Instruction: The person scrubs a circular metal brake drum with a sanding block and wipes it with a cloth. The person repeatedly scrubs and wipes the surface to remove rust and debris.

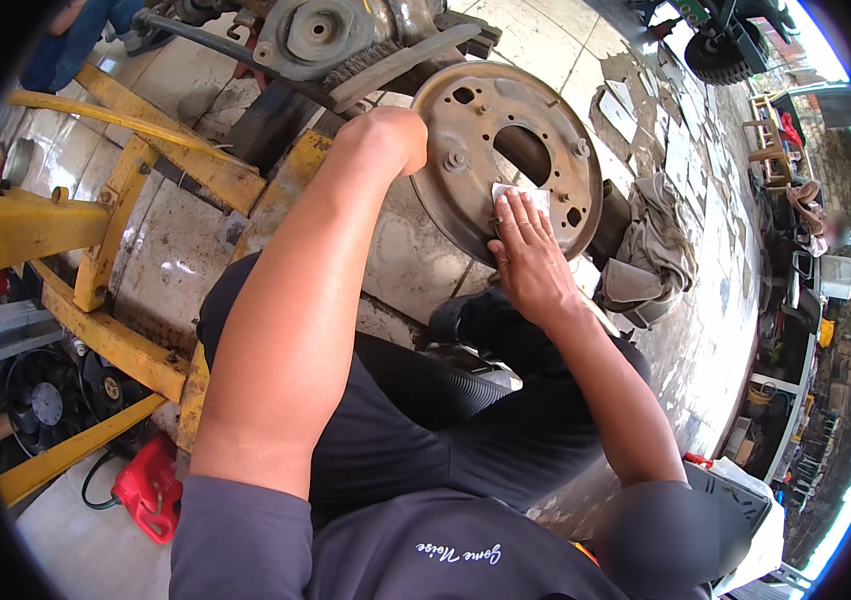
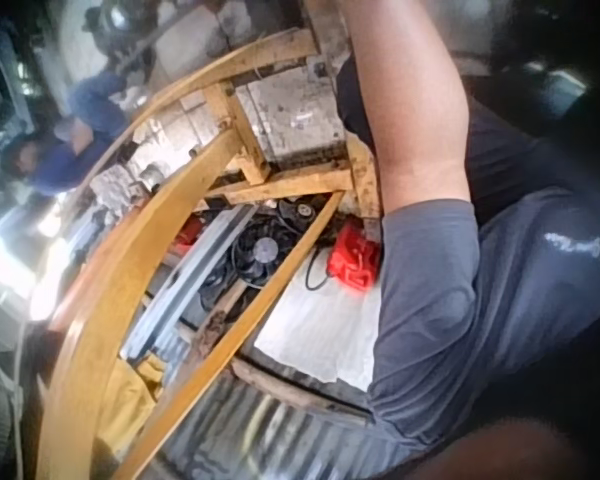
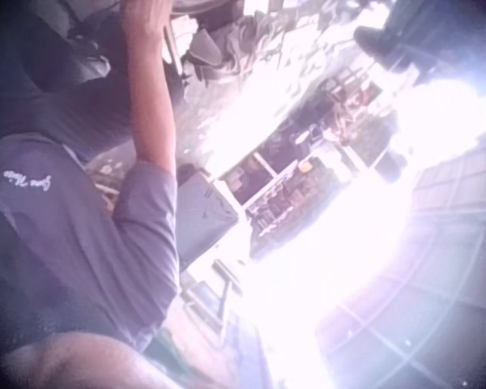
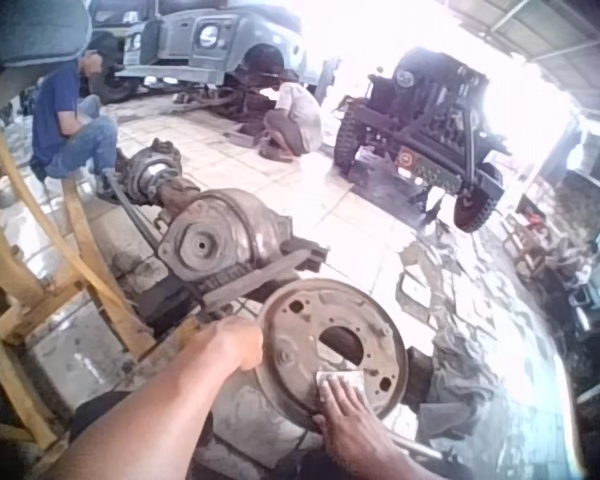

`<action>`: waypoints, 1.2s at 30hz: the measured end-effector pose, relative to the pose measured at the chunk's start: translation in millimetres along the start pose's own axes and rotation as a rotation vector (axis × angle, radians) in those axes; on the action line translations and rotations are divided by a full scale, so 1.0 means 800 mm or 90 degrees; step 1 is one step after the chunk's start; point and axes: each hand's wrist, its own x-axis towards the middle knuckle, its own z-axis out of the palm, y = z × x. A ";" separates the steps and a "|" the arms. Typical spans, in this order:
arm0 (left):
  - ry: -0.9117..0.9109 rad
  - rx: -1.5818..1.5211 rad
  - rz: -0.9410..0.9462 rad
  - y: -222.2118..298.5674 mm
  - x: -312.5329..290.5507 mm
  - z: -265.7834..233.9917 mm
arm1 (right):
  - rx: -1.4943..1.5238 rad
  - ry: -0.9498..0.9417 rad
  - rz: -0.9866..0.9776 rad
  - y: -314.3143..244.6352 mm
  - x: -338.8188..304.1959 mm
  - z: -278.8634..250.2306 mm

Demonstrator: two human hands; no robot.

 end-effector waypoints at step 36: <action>-0.015 -0.055 -0.033 0.000 -0.007 -0.003 | 0.018 0.031 0.072 -0.008 0.002 0.014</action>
